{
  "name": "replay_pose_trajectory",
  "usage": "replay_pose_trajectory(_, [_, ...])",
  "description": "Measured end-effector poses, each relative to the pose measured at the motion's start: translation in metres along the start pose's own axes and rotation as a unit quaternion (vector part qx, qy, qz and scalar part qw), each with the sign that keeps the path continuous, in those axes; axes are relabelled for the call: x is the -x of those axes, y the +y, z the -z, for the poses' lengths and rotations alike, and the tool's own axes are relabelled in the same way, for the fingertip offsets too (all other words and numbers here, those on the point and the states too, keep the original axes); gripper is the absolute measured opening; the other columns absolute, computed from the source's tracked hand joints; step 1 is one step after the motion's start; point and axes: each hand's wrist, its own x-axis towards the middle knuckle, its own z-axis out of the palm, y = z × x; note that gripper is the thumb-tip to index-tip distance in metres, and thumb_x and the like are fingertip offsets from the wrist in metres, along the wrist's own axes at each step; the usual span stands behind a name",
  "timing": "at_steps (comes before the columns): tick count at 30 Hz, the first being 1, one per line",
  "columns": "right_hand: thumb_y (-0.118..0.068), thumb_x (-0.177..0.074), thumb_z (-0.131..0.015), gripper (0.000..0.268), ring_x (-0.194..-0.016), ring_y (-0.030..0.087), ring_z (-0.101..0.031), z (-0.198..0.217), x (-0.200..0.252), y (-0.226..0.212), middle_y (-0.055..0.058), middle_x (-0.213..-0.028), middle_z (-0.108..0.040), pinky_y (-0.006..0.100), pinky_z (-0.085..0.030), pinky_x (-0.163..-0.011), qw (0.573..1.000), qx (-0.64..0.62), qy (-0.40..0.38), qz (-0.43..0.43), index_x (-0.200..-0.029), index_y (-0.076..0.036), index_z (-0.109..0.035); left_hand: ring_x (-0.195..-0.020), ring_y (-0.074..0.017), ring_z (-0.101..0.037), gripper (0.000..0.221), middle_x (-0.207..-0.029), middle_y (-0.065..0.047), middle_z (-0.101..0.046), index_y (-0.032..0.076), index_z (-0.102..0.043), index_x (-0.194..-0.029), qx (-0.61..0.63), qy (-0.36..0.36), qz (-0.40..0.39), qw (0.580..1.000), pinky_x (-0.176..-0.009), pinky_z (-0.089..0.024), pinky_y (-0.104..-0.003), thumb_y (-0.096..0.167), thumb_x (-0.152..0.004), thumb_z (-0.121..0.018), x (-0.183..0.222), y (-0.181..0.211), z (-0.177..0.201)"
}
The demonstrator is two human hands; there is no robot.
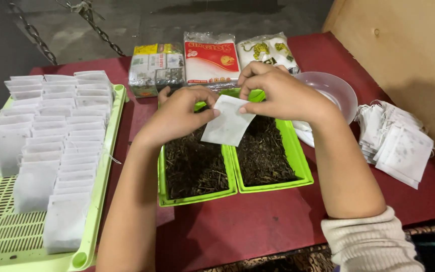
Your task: Filling empty tea bags with tea leaves using a spoon and organizing them in a tray
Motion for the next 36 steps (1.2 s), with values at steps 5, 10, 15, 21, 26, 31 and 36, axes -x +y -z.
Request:
replay_pose_trajectory(5, [-0.021,-0.086,-0.074,0.013,-0.114,0.037,-0.062,-0.007,-0.003,0.009,0.014,-0.118,-0.065,0.053,-0.037,-0.099,1.000,0.002,0.010,0.023,-0.088,-0.008,-0.075,-0.127,-0.0331,-0.061,0.017,-0.126,-0.004,-0.071,0.016,-0.075,-0.105,0.023,0.011,-0.015,1.000,-0.105,-0.003,-0.085,0.025,-0.092,-0.070,-0.003,0.001,-0.004])
replay_pose_trajectory(10, [-0.019,-0.088,-0.073,0.013,-0.114,0.036,-0.062,-0.006,-0.002,0.000,0.013,-0.118,-0.065,0.054,-0.035,-0.101,0.999,0.005,0.021,0.035,-0.093,-0.008,-0.076,-0.125,-0.0325,-0.062,0.013,-0.122,-0.003,-0.072,0.019,-0.077,-0.100,0.029,0.042,-0.031,0.998,-0.103,-0.004,-0.086,0.027,-0.096,-0.067,-0.011,-0.015,-0.015])
replay_pose_trajectory(15, [-0.034,-0.088,-0.080,0.016,-0.124,0.020,-0.052,-0.012,-0.002,0.007,0.000,-0.120,-0.052,0.050,-0.025,-0.107,0.996,-0.008,0.061,0.065,-0.092,-0.023,-0.071,-0.120,-0.0103,-0.063,0.013,-0.123,0.014,-0.073,0.028,-0.071,-0.091,0.017,0.099,-0.003,0.995,-0.102,-0.017,-0.048,0.040,-0.089,-0.074,-0.013,-0.016,-0.020])
replay_pose_trajectory(21, [-0.024,-0.087,-0.082,0.021,-0.123,0.024,-0.053,-0.018,-0.004,0.010,0.004,-0.121,-0.051,0.051,-0.027,-0.106,0.992,0.013,0.089,0.086,-0.103,-0.017,-0.069,-0.122,-0.0101,-0.066,0.015,-0.124,0.013,-0.074,0.031,-0.068,-0.088,0.044,0.112,-0.023,0.993,-0.108,-0.018,-0.047,0.038,-0.084,-0.080,-0.015,-0.024,-0.020])
replay_pose_trajectory(26, [-0.025,-0.089,-0.082,0.013,-0.123,0.023,-0.054,-0.021,-0.005,0.014,0.003,-0.119,-0.053,0.047,-0.025,-0.103,0.986,0.028,0.127,0.107,-0.091,-0.019,-0.070,-0.118,-0.0100,-0.066,0.021,-0.119,0.014,-0.072,0.030,-0.063,-0.085,0.042,0.131,-0.018,0.990,-0.105,-0.017,-0.047,0.043,-0.084,-0.080,-0.015,-0.023,-0.024])
replay_pose_trajectory(31, [-0.026,-0.091,-0.087,0.016,-0.122,0.027,-0.055,-0.023,-0.006,0.016,0.002,-0.118,-0.058,0.048,-0.025,-0.104,0.969,0.060,0.200,0.130,-0.091,-0.017,-0.074,-0.120,-0.0108,-0.063,0.027,-0.116,0.014,-0.071,0.028,-0.059,-0.078,0.040,0.142,-0.001,0.989,-0.104,-0.017,-0.043,0.046,-0.085,-0.079,-0.014,-0.020,-0.023])
replay_pose_trajectory(36, [-0.026,-0.092,-0.087,0.021,-0.121,0.029,-0.055,-0.023,-0.007,0.018,0.002,-0.118,-0.060,0.049,-0.027,-0.103,0.948,0.118,0.231,0.185,-0.084,-0.017,-0.070,-0.129,-0.0222,-0.059,0.021,-0.135,0.002,-0.065,0.026,-0.058,-0.085,0.063,0.155,-0.018,0.986,-0.110,-0.019,-0.059,0.037,-0.088,-0.076,-0.013,-0.022,-0.020])
